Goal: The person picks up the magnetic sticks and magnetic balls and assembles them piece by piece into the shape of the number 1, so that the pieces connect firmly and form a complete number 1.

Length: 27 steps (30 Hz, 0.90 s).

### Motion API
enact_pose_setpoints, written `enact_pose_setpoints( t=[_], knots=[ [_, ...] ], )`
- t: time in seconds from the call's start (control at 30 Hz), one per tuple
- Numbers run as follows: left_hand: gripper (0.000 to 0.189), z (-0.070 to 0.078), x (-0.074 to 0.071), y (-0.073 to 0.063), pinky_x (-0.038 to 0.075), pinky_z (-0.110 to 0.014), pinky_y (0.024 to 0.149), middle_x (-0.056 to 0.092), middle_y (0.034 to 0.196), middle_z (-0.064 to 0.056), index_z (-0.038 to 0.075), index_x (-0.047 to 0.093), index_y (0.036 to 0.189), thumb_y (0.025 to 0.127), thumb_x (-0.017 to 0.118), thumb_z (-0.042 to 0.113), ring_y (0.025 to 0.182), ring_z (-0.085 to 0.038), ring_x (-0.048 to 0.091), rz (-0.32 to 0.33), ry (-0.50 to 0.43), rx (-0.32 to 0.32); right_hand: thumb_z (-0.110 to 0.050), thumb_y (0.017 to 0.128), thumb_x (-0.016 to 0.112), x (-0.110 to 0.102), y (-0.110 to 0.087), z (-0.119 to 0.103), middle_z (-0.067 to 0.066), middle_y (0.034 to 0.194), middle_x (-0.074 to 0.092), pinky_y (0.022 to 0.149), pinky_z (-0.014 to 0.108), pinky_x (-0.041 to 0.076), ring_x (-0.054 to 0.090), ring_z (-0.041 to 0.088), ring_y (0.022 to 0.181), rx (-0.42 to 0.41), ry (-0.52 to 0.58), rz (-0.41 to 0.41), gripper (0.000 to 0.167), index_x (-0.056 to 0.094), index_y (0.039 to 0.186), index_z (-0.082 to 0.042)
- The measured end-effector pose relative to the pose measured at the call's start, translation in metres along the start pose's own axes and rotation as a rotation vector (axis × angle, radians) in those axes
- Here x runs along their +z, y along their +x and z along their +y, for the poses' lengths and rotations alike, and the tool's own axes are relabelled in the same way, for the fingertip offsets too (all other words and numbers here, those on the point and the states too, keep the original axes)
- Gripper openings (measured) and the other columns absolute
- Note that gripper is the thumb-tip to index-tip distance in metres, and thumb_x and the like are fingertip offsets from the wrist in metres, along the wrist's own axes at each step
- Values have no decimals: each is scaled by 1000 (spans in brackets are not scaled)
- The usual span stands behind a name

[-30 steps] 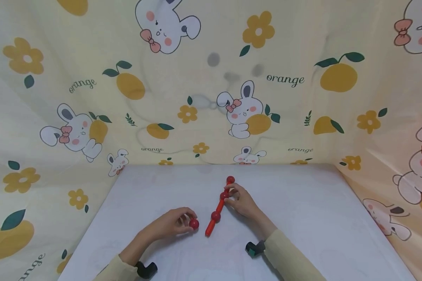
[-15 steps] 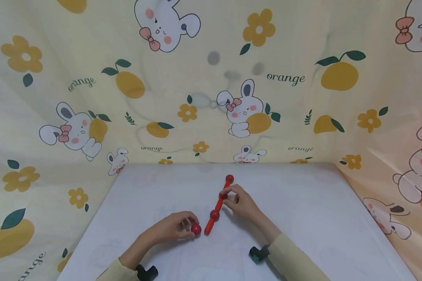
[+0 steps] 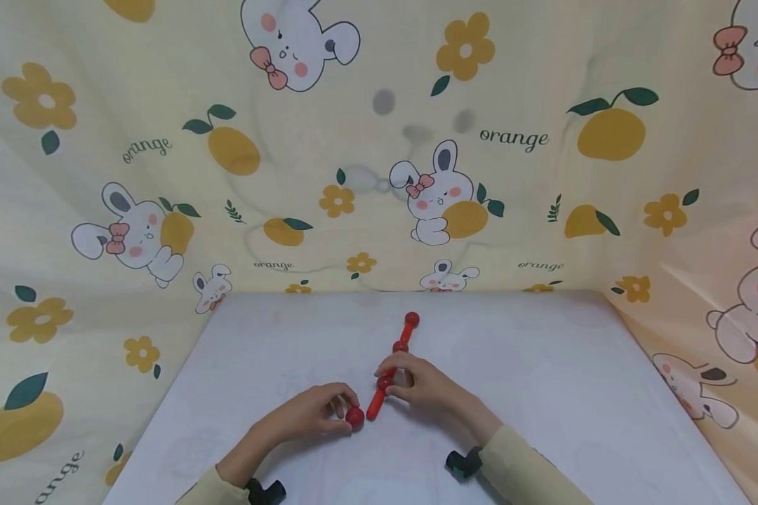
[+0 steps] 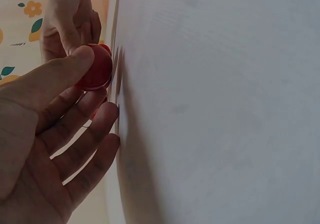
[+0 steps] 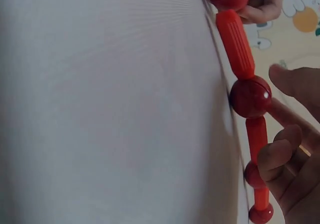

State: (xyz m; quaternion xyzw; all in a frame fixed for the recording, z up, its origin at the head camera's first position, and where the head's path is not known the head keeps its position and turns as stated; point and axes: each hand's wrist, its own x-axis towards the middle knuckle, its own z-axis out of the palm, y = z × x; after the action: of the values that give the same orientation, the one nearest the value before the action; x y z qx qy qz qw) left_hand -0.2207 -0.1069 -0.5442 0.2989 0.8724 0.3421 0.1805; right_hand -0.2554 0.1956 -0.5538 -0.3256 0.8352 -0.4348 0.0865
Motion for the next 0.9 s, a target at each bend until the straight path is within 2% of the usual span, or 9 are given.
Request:
enact_pose_setpoints(
  t=[0.07,0.2,0.53,0.9],
  knots=[
    [35,0,1,0,53,-23,81,68,106,18,26,68,120,92,89,24,93,-2,64,1,3,2,-16,97,81,2,0,-1,-9,132,68,100,38,55,60,20,120,0,-5,-28,37,72,132,-23],
    [35,-1,2,-1,53,-23,82,68,105,19,27,68,120,91,89,24,94,-2,64,5,9,21,-13,95,83,4,0,-2,-13,132,68,114,44,49,60,14,127,0,-36,-65,39,73,131,-23],
    [35,-2,3,-3,55,-24,86,66,109,20,29,67,121,92,88,27,98,-4,65,9,19,74,-12,96,81,8,5,-6,-8,140,61,111,51,49,57,20,129,22,-114,-132,39,76,129,-31],
    [37,-2,6,-4,54,-23,86,67,111,19,28,67,122,92,88,26,97,-3,64,10,26,92,-14,96,82,14,9,-4,-13,136,59,112,47,50,56,14,127,46,-165,-136,36,76,119,-42]
  ],
)
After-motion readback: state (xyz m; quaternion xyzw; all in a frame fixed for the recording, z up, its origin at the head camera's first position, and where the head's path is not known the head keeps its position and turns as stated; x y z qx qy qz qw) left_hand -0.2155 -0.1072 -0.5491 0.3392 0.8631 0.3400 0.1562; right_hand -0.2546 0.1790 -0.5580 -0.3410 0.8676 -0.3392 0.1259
